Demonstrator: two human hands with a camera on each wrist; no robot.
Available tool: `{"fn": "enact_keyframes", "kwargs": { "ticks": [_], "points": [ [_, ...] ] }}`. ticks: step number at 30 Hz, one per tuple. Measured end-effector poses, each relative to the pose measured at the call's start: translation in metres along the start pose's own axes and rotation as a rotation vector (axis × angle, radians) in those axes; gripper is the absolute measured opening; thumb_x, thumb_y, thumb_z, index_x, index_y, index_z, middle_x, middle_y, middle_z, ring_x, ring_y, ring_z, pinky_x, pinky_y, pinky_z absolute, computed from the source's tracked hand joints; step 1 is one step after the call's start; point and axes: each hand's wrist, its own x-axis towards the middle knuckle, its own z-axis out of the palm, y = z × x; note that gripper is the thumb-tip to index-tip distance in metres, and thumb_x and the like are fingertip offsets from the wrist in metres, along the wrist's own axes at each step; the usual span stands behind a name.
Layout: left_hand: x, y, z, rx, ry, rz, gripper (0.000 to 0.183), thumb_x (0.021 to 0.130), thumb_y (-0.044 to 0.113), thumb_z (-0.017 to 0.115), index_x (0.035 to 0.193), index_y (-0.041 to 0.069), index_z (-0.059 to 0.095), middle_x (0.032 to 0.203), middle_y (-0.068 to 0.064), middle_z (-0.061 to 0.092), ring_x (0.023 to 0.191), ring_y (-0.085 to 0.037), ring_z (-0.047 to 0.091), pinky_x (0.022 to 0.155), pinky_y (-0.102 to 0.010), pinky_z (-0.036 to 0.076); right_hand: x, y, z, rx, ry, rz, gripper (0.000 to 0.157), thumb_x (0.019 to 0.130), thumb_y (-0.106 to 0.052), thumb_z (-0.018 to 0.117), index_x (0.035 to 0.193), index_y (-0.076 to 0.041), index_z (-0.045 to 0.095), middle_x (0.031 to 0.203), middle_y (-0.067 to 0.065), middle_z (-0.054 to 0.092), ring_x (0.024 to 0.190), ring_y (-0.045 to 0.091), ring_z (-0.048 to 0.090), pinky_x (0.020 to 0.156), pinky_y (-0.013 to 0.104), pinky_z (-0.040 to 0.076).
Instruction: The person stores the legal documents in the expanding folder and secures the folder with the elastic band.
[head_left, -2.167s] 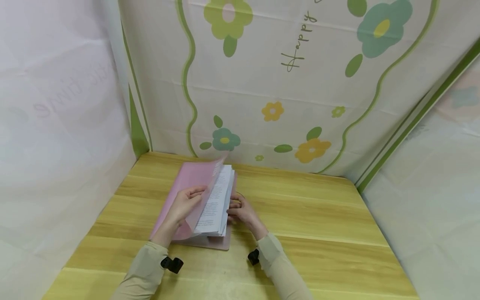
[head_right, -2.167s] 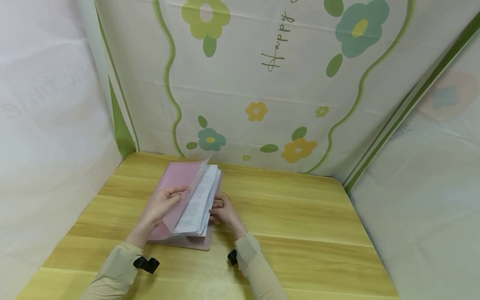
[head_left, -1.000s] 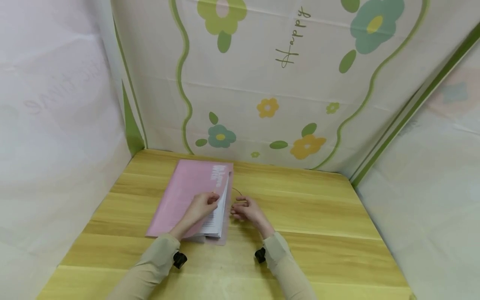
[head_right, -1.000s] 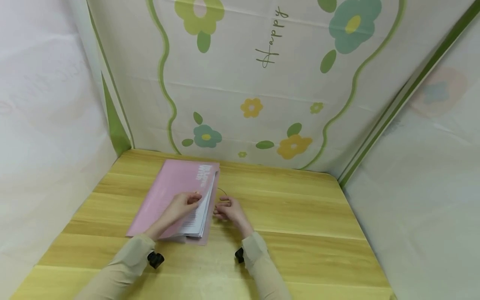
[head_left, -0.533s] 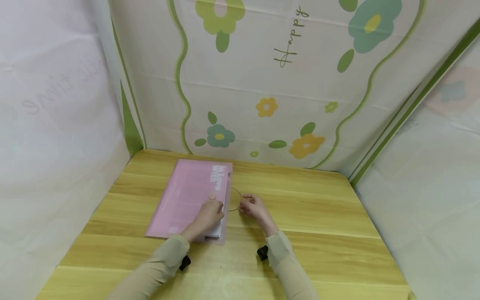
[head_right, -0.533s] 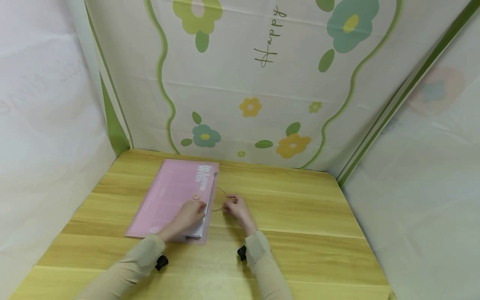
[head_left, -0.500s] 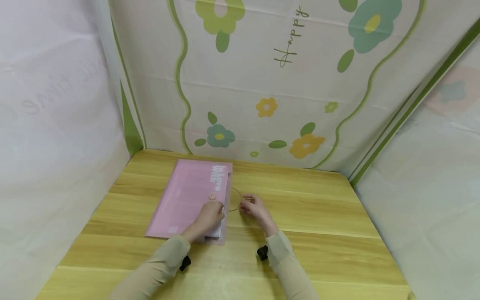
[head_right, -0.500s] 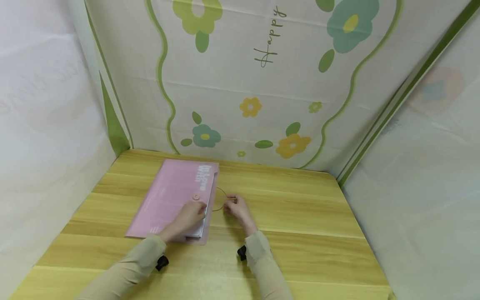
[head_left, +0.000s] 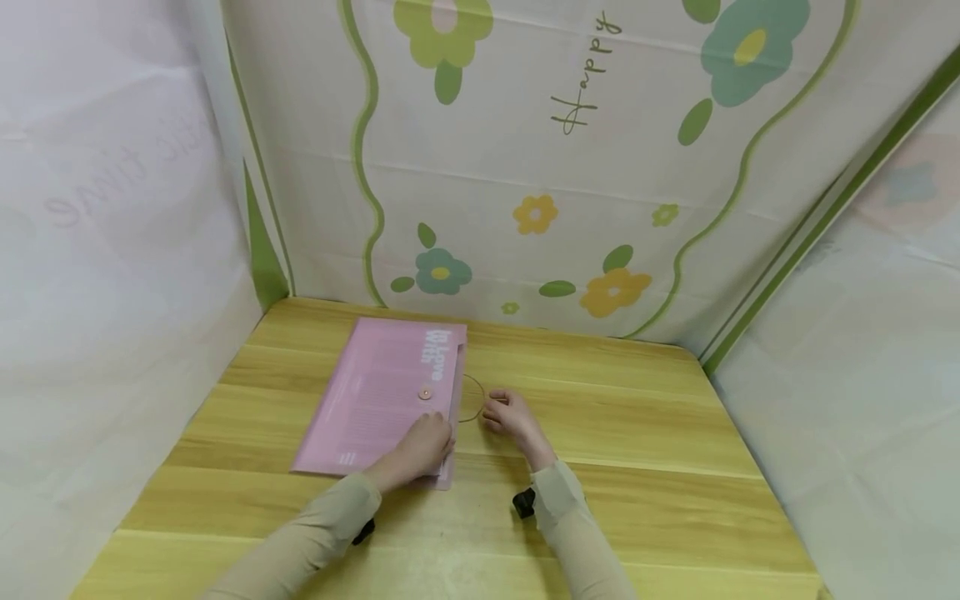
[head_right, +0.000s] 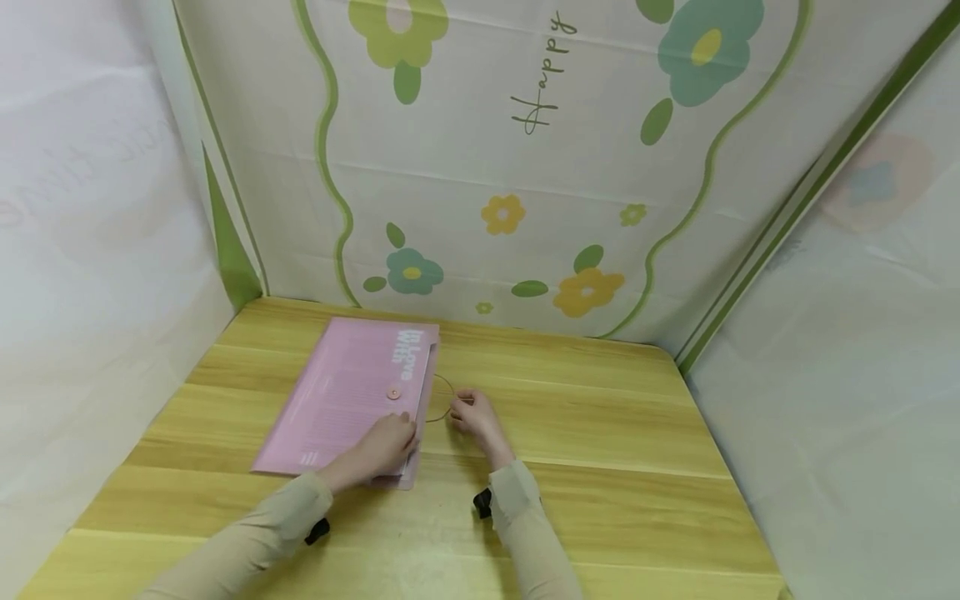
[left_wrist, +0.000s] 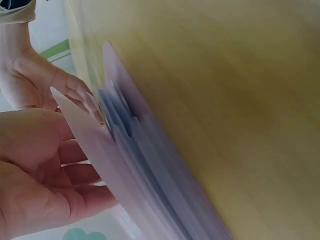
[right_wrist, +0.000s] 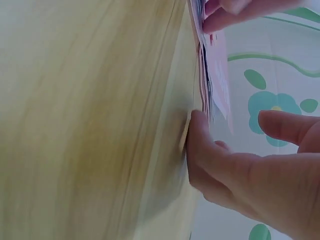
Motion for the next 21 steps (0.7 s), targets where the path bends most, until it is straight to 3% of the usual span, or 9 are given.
{"fn": "enact_keyframes", "kwargs": {
  "ticks": [4, 8, 11, 14, 21],
  "points": [
    [-0.007, -0.009, 0.001, 0.019, 0.009, 0.083, 0.017, 0.091, 0.006, 0.063, 0.101, -0.007, 0.069, 0.094, -0.019, 0.067, 0.082, -0.03, 0.063, 0.077, -0.04, 0.056, 0.001, -0.001, 0.002, 0.064, -0.024, 0.019, 0.054, 0.102, -0.012, 0.047, 0.147, 0.013, 0.029, 0.142, 0.034, 0.044, 0.128, 0.042, 0.054, 0.105, 0.047, 0.049],
    [-0.011, -0.02, -0.003, -0.041, -0.027, 0.125, 0.027, 0.094, 0.006, 0.06, 0.117, -0.008, 0.065, 0.123, -0.03, 0.065, 0.108, -0.044, 0.066, 0.095, -0.05, 0.054, 0.004, -0.001, 0.004, 0.115, -0.039, 0.034, 0.052, 0.102, -0.009, 0.048, 0.145, 0.015, 0.031, 0.135, 0.035, 0.052, 0.109, 0.03, 0.066, 0.097, 0.037, 0.055],
    [-0.011, -0.031, -0.006, -0.101, -0.057, 0.157, 0.029, 0.093, 0.006, 0.062, 0.119, -0.007, 0.065, 0.13, -0.03, 0.062, 0.116, -0.044, 0.063, 0.1, -0.051, 0.05, 0.007, 0.0, 0.006, 0.108, -0.049, 0.025, 0.046, 0.102, -0.007, 0.048, 0.14, 0.016, 0.039, 0.129, 0.034, 0.058, 0.092, 0.017, 0.067, 0.086, 0.029, 0.057],
    [-0.008, -0.044, -0.01, -0.123, -0.07, 0.204, 0.029, 0.089, 0.005, 0.067, 0.116, -0.005, 0.067, 0.127, -0.026, 0.065, 0.114, -0.039, 0.065, 0.099, -0.047, 0.052, 0.009, 0.001, 0.009, 0.092, -0.065, 0.002, 0.041, 0.102, -0.007, 0.046, 0.136, 0.015, 0.047, 0.125, 0.03, 0.063, 0.087, 0.011, 0.064, 0.079, 0.025, 0.054],
    [-0.007, -0.072, -0.015, -0.147, -0.118, 0.173, 0.042, 0.085, 0.015, 0.075, 0.122, -0.002, 0.066, 0.13, -0.021, 0.065, 0.12, -0.035, 0.062, 0.105, -0.047, 0.047, 0.01, 0.001, 0.013, 0.107, -0.066, -0.033, 0.037, 0.102, -0.005, 0.045, 0.133, 0.014, 0.051, 0.115, 0.022, 0.066, 0.082, 0.012, 0.056, 0.07, 0.025, 0.043]
  ]
}}
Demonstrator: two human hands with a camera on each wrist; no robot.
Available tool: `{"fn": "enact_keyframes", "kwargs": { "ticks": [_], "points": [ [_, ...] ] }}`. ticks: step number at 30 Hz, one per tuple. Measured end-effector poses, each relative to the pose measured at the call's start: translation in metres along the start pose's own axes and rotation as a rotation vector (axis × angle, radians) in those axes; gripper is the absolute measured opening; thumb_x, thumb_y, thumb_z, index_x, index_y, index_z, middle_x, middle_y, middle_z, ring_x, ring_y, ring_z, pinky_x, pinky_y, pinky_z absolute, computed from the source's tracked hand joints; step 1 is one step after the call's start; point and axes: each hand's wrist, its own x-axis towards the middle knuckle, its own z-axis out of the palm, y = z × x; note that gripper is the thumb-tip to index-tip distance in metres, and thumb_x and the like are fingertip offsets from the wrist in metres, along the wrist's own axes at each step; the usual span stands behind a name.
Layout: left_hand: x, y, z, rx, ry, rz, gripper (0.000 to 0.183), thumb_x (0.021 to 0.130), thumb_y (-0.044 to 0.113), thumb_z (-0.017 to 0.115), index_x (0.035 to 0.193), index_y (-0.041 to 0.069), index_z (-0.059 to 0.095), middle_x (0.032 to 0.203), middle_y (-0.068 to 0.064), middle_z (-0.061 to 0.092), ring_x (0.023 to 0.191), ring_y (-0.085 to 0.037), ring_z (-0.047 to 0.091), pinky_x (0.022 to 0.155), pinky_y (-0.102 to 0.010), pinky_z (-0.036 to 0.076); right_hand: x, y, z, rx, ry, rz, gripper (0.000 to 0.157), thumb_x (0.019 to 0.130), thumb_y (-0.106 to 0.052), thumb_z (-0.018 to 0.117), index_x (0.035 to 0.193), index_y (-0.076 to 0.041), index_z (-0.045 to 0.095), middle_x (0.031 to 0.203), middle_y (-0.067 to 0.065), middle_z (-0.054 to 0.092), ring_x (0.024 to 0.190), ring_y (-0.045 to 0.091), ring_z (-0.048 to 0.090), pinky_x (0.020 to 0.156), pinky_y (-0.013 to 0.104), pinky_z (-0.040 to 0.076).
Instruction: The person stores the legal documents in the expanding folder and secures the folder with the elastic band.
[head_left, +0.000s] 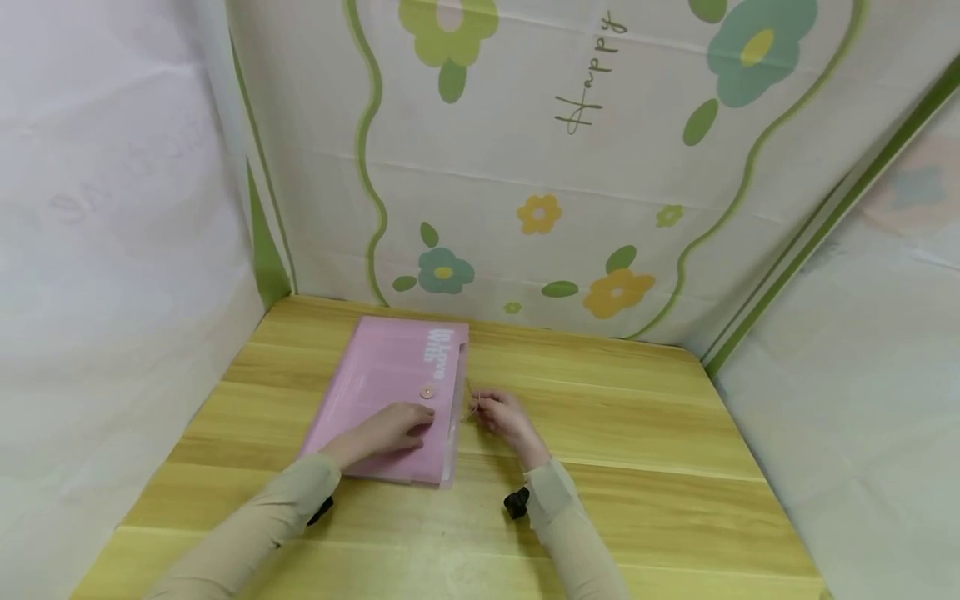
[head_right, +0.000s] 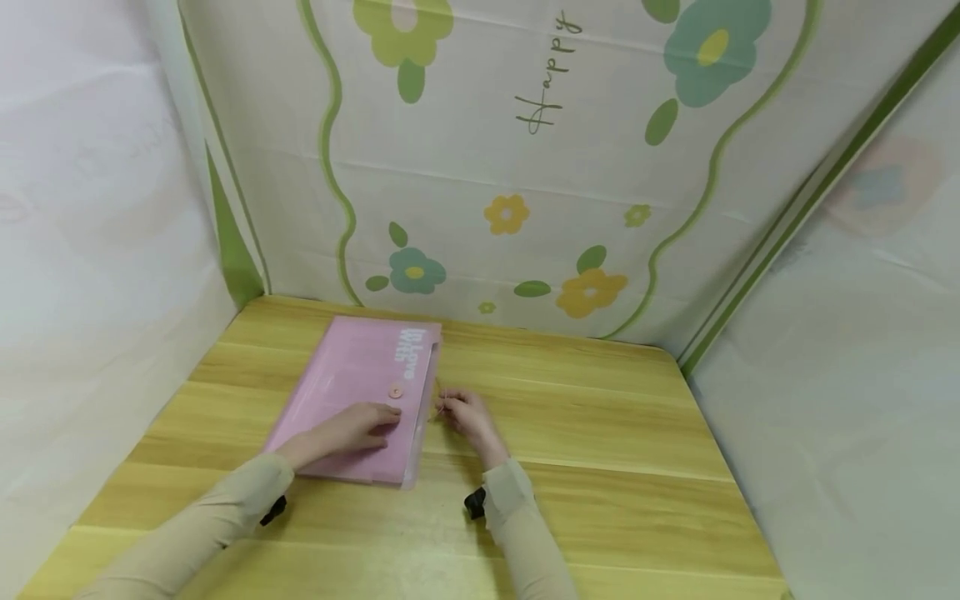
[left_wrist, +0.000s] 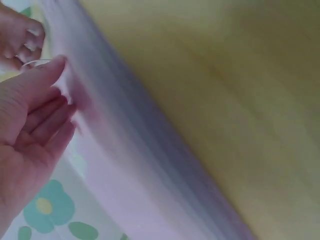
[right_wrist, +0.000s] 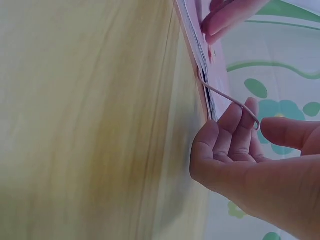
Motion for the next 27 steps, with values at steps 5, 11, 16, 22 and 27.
{"fn": "enact_keyframes", "kwargs": {
  "ticks": [5, 11, 16, 22, 27],
  "points": [
    [-0.01, -0.014, -0.002, 0.004, 0.017, -0.052, 0.062, 0.082, 0.026, 0.078, 0.131, -0.007, 0.058, 0.142, -0.025, 0.055, 0.131, -0.04, 0.053, 0.111, -0.051, 0.041, -0.001, 0.001, 0.0, -0.01, 0.011, 0.007, 0.037, 0.102, -0.005, 0.045, 0.133, 0.013, 0.051, 0.115, 0.021, 0.067, 0.082, 0.011, 0.056, 0.071, 0.025, 0.043],
    [-0.021, -0.033, -0.012, 0.001, -0.037, -0.141, 0.106, 0.073, 0.048, 0.082, 0.147, -0.011, 0.035, 0.157, -0.03, 0.03, 0.146, -0.048, 0.028, 0.118, -0.061, 0.025, 0.0, 0.003, -0.002, -0.014, 0.021, -0.008, 0.037, 0.102, -0.006, 0.045, 0.133, 0.013, 0.051, 0.115, 0.02, 0.067, 0.082, 0.011, 0.056, 0.073, 0.026, 0.045],
    [-0.024, -0.041, -0.013, -0.015, -0.095, -0.166, 0.114, 0.073, 0.056, 0.079, 0.152, -0.008, 0.027, 0.161, -0.029, 0.02, 0.149, -0.047, 0.02, 0.118, -0.066, 0.02, 0.0, 0.005, -0.001, -0.011, 0.027, -0.016, 0.036, 0.101, -0.005, 0.046, 0.132, 0.013, 0.053, 0.12, 0.023, 0.066, 0.089, 0.013, 0.059, 0.079, 0.029, 0.048],
    [-0.016, -0.036, -0.01, 0.009, -0.117, -0.165, 0.114, 0.075, 0.059, 0.076, 0.152, -0.008, 0.025, 0.162, -0.028, 0.02, 0.15, -0.044, 0.02, 0.118, -0.065, 0.018, 0.002, 0.001, -0.001, 0.002, 0.027, -0.068, 0.032, 0.099, 0.002, 0.043, 0.125, 0.015, 0.054, 0.117, 0.022, 0.066, 0.1, 0.018, 0.064, 0.095, 0.036, 0.052],
    [-0.005, -0.022, -0.004, 0.05, -0.131, -0.151, 0.113, 0.076, 0.06, 0.075, 0.151, -0.01, 0.027, 0.161, -0.028, 0.022, 0.15, -0.044, 0.023, 0.118, -0.065, 0.022, 0.002, -0.002, -0.001, -0.047, 0.003, -0.097, 0.031, 0.097, 0.005, 0.043, 0.123, 0.015, 0.056, 0.126, 0.03, 0.061, 0.113, 0.031, 0.064, 0.104, 0.045, 0.05]
  ]
}}
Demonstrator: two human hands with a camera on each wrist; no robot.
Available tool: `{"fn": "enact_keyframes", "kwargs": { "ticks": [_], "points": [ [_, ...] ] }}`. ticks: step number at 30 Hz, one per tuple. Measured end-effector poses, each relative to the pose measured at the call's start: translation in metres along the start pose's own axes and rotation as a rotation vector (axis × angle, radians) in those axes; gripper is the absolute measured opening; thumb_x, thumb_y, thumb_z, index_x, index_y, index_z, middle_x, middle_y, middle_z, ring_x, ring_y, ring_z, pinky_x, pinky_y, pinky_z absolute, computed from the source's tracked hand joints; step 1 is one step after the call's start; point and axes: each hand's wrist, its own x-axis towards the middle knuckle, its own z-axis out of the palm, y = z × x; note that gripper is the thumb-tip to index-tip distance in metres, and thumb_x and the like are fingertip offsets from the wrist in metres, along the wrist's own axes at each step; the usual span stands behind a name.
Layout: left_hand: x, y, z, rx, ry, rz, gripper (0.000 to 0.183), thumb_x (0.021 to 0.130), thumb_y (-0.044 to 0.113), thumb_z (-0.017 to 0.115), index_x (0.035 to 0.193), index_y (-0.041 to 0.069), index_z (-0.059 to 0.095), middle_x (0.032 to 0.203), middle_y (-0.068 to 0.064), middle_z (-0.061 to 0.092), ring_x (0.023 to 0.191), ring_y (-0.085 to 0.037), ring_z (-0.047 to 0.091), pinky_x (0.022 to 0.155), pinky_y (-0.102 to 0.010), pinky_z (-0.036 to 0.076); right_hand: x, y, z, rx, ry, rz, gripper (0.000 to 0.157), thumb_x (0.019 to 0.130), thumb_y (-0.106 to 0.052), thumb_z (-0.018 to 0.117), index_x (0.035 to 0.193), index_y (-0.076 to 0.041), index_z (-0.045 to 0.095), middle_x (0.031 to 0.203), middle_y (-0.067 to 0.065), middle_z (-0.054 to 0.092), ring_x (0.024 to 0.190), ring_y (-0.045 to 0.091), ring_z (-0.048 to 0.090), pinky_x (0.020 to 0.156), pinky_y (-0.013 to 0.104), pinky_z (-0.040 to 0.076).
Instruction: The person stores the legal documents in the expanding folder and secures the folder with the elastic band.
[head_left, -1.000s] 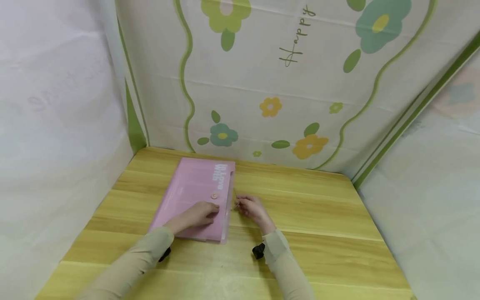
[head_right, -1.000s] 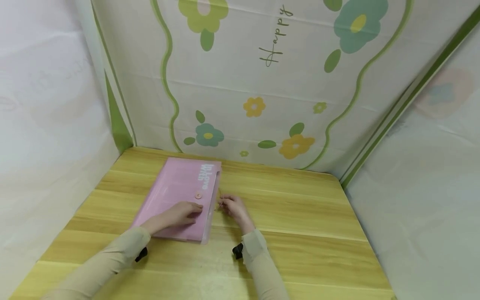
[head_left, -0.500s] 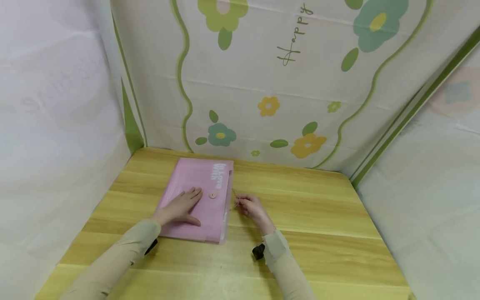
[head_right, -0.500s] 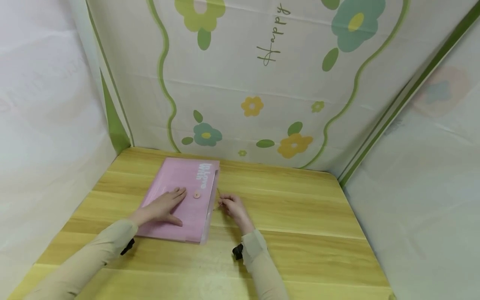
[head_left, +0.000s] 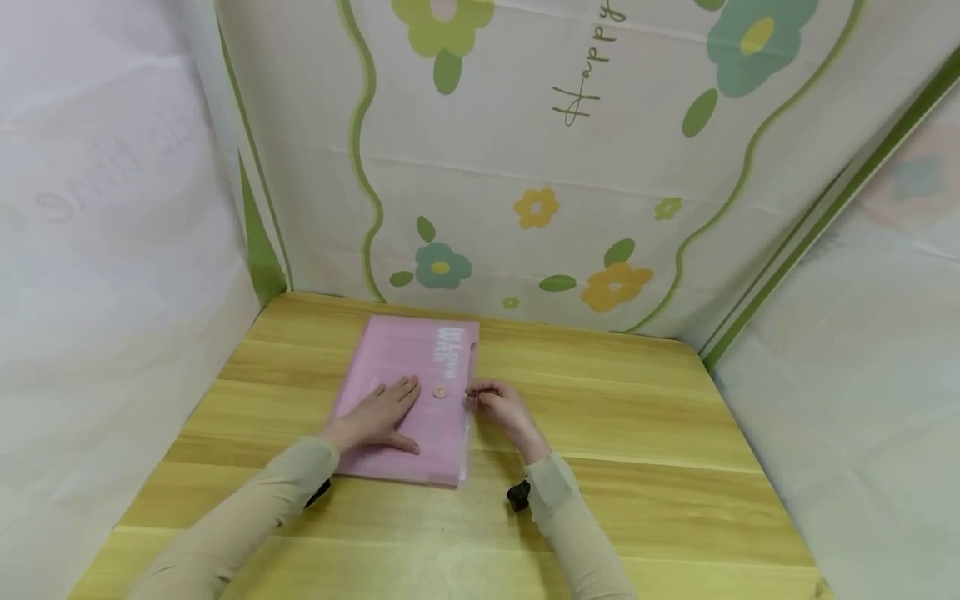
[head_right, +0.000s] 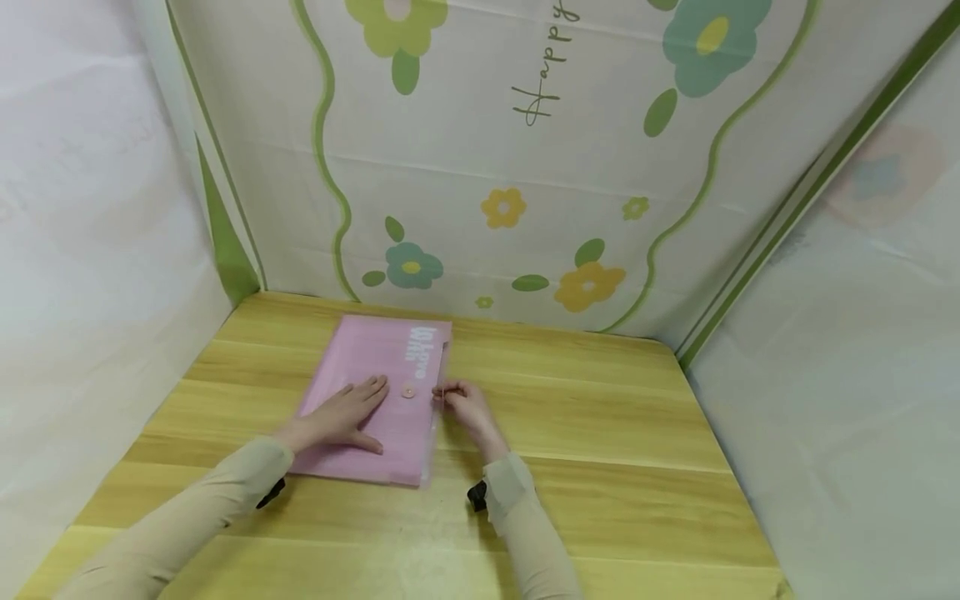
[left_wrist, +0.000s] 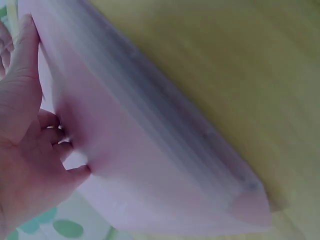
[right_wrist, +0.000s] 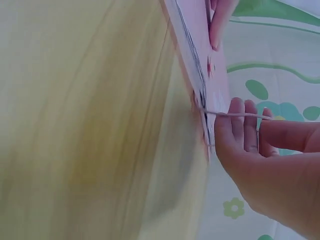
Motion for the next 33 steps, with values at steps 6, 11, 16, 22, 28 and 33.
{"fn": "enact_keyframes", "kwargs": {
  "ticks": [6, 11, 16, 22, 28, 33],
  "points": [
    [0.013, 0.021, 0.007, 0.059, -0.009, -0.01, 0.116, 0.076, 0.066, 0.071, 0.152, -0.008, 0.026, 0.162, -0.026, 0.022, 0.15, -0.041, 0.024, 0.118, -0.061, 0.025, 0.001, -0.004, -0.002, -0.167, 0.009, 0.014, 0.029, 0.096, 0.006, 0.045, 0.12, 0.014, 0.059, 0.123, 0.032, 0.063, 0.11, 0.036, 0.065, 0.093, 0.04, 0.056],
    [0.017, 0.033, 0.012, 0.065, -0.003, 0.005, 0.117, 0.075, 0.07, 0.069, 0.152, -0.008, 0.027, 0.162, -0.026, 0.022, 0.15, -0.041, 0.026, 0.118, -0.061, 0.027, 0.001, -0.006, -0.003, -0.241, 0.027, 0.062, 0.029, 0.095, 0.01, 0.045, 0.12, 0.013, 0.06, 0.121, 0.03, 0.064, 0.109, 0.036, 0.066, 0.093, 0.037, 0.057],
    [0.014, 0.033, 0.012, 0.053, -0.005, 0.002, 0.116, 0.077, 0.071, 0.067, 0.153, -0.006, 0.025, 0.163, -0.024, 0.021, 0.151, -0.038, 0.025, 0.12, -0.059, 0.025, 0.0, -0.006, -0.002, -0.373, 0.039, 0.049, 0.028, 0.094, 0.01, 0.051, 0.119, 0.01, 0.063, 0.116, 0.026, 0.068, 0.106, 0.033, 0.07, 0.089, 0.036, 0.058],
    [0.009, 0.026, 0.007, 0.025, -0.013, 0.016, 0.112, 0.08, 0.068, 0.066, 0.153, -0.006, 0.026, 0.163, -0.023, 0.021, 0.151, -0.039, 0.024, 0.12, -0.058, 0.023, 0.001, -0.005, 0.0, -0.495, 0.036, -0.007, 0.029, 0.091, 0.01, 0.055, 0.119, 0.009, 0.065, 0.113, 0.024, 0.071, 0.1, 0.03, 0.072, 0.084, 0.034, 0.06],
    [0.006, 0.012, 0.0, 0.033, -0.011, -0.001, 0.11, 0.079, 0.065, 0.07, 0.152, -0.006, 0.028, 0.162, -0.024, 0.024, 0.15, -0.04, 0.025, 0.12, -0.059, 0.023, 0.002, -0.009, 0.001, -0.608, 0.039, -0.049, 0.026, 0.087, 0.005, 0.065, 0.112, 0.005, 0.07, 0.109, 0.02, 0.073, 0.096, 0.027, 0.071, 0.079, 0.031, 0.06],
    [0.004, 0.002, -0.004, 0.007, -0.011, 0.0, 0.112, 0.077, 0.062, 0.073, 0.152, -0.008, 0.028, 0.161, -0.025, 0.024, 0.15, -0.042, 0.025, 0.12, -0.059, 0.023, 0.002, -0.013, 0.003, -0.689, 0.051, -0.069, 0.023, 0.086, 0.001, 0.07, 0.109, 0.003, 0.072, 0.106, 0.018, 0.074, 0.093, 0.026, 0.07, 0.077, 0.031, 0.06]
  ]
}}
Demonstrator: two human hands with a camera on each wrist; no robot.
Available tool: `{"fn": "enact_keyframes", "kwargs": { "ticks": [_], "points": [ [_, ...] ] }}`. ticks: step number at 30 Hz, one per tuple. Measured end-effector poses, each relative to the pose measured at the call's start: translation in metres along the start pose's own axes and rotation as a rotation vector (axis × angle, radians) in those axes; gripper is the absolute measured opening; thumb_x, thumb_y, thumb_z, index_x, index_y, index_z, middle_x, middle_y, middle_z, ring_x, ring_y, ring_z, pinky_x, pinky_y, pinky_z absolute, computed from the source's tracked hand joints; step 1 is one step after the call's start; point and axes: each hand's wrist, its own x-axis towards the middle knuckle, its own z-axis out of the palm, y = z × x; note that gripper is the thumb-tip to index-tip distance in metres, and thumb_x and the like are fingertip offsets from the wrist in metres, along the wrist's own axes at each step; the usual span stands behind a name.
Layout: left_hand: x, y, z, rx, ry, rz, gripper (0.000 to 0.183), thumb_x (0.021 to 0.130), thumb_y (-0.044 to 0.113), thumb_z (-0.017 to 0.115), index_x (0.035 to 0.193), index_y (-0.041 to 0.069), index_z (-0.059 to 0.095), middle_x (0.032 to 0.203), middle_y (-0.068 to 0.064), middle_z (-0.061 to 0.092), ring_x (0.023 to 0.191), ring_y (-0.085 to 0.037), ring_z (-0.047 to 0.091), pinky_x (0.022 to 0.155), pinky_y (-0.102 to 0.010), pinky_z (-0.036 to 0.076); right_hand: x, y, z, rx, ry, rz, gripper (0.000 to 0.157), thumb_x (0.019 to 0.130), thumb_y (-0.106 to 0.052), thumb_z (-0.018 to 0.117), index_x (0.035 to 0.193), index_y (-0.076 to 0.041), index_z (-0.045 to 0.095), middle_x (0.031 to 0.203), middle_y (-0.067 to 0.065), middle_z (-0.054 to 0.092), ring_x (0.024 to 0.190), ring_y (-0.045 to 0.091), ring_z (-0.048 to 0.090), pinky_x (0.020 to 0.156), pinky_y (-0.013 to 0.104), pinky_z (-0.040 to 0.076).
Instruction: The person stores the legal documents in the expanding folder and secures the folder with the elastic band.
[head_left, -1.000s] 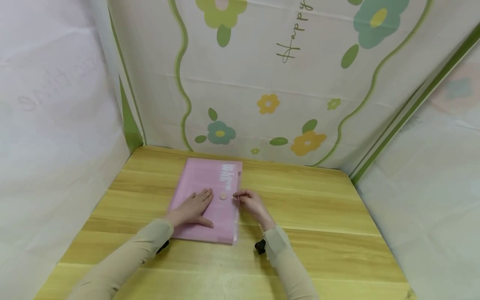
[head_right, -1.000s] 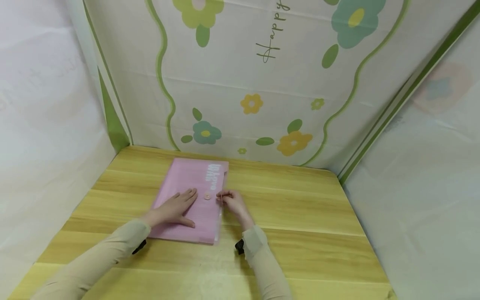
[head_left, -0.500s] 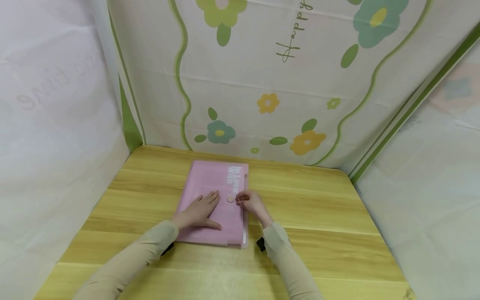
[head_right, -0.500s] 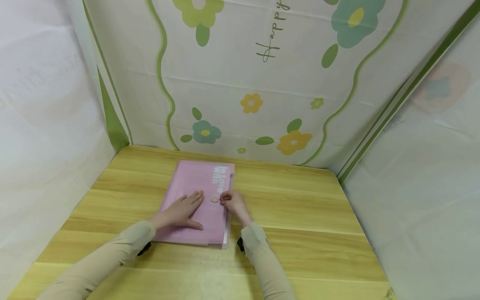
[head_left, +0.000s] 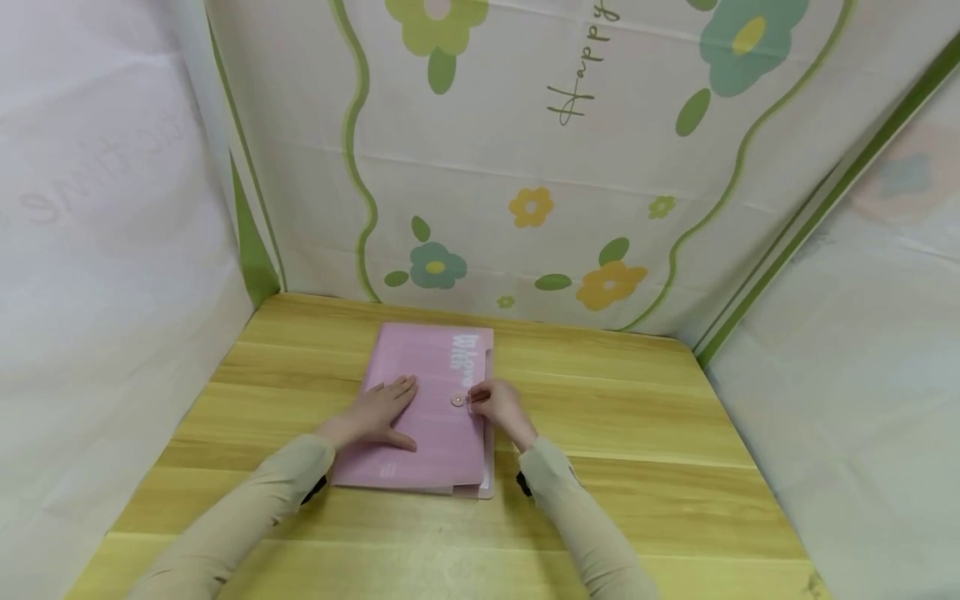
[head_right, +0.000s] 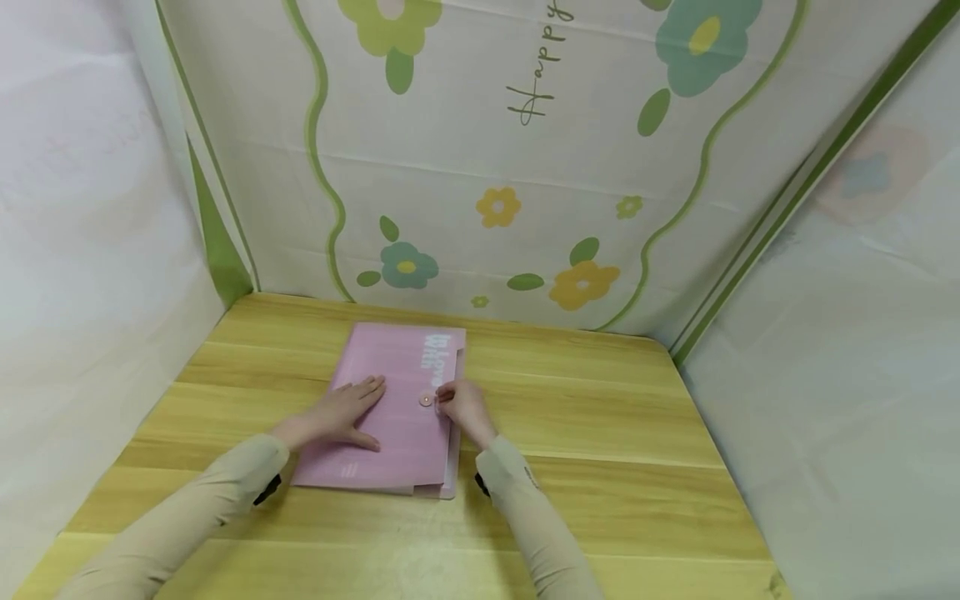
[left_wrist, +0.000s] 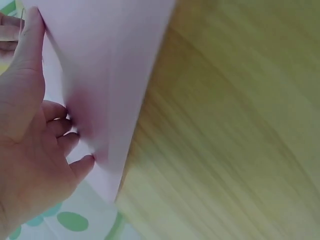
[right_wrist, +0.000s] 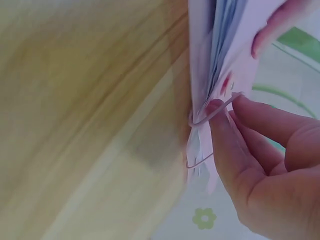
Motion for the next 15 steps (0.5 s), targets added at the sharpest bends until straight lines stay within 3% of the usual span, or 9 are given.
{"fn": "enact_keyframes", "kwargs": {
  "ticks": [6, 10, 15],
  "points": [
    [-0.001, -0.003, 0.0, -0.013, 0.001, 0.014, 0.112, 0.076, 0.061, 0.075, 0.151, -0.009, 0.029, 0.161, -0.027, 0.025, 0.149, -0.043, 0.026, 0.119, -0.06, 0.025, 0.004, -0.007, 0.007, -0.211, 0.022, -0.107, 0.017, 0.084, -0.001, 0.073, 0.101, 0.001, 0.075, 0.098, 0.014, 0.075, 0.088, 0.023, 0.069, 0.075, 0.03, 0.059],
    [-0.001, -0.004, 0.001, -0.017, 0.009, 0.014, 0.113, 0.075, 0.06, 0.076, 0.15, -0.009, 0.03, 0.16, -0.027, 0.026, 0.149, -0.043, 0.027, 0.118, -0.06, 0.025, 0.009, -0.009, 0.012, -0.37, 0.044, -0.232, 0.004, 0.085, -0.002, 0.073, 0.086, -0.002, 0.076, 0.086, 0.009, 0.076, 0.077, 0.017, 0.067, 0.069, 0.026, 0.056],
    [0.001, -0.006, 0.003, -0.018, 0.015, 0.017, 0.114, 0.074, 0.06, 0.077, 0.151, -0.009, 0.029, 0.161, -0.027, 0.025, 0.149, -0.044, 0.026, 0.118, -0.061, 0.025, 0.018, -0.014, 0.016, -0.478, 0.06, -0.331, 0.012, 0.085, -0.004, 0.073, 0.073, -0.004, 0.074, 0.075, 0.005, 0.073, 0.066, 0.011, 0.059, 0.063, 0.022, 0.05]
  ]
}}
